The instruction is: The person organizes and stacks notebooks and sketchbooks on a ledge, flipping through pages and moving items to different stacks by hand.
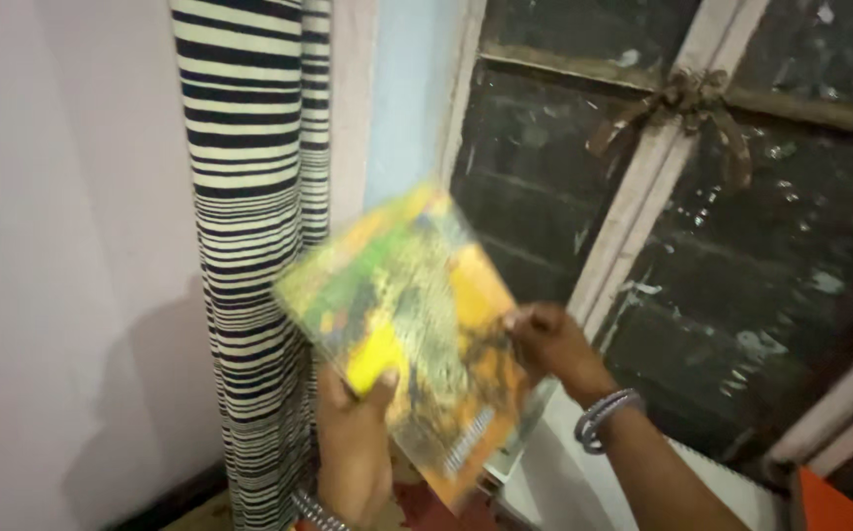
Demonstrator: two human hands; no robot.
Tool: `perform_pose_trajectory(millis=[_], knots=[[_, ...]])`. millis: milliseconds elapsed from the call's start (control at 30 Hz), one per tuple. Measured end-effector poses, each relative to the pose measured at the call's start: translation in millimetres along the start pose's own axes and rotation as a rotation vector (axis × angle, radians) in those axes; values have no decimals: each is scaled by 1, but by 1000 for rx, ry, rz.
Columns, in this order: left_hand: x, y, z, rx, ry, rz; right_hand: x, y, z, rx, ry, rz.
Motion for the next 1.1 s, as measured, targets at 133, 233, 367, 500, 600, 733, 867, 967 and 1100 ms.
perform_pose_trajectory(millis=[133, 233, 367, 500, 600, 733, 867, 967, 1100], knots=[[53, 7, 26, 406, 338, -144, -62, -21, -25, -224, 68, 534], [56, 4, 15, 1081, 829, -372, -111, -59, -4, -415, 7, 861], [17, 19, -36, 1138, 1182, -507, -121, -107, 62, -378, -173, 999], [-18, 15, -74, 961, 1370, -337, -84, -118, 79, -500, -21, 653], [-31, 12, -84, 859, 1292, -6, -15, -123, 46, -620, -315, 392], [-48, 16, -116, 591, 905, 295, 63, -124, 24, -298, 36, -95], [-61, 30, -138, 666, 982, 437, 78, -112, 18, -835, -750, -327], [-78, 46, -158, -53, 629, 254, 49, -78, 31, -610, -863, -273], [-74, 54, -162, -112, 335, 82, 37, -41, 51, 14, -937, -144]])
Point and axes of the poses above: each hand's wrist, its own y-axis towards the middle knuckle, its own x-axis out of the palm, z = x × y, the point moved 3 cm from there along y, towards the middle knuckle, and after that the axes turned 13 degrees about -x, right-handed, at the moved point
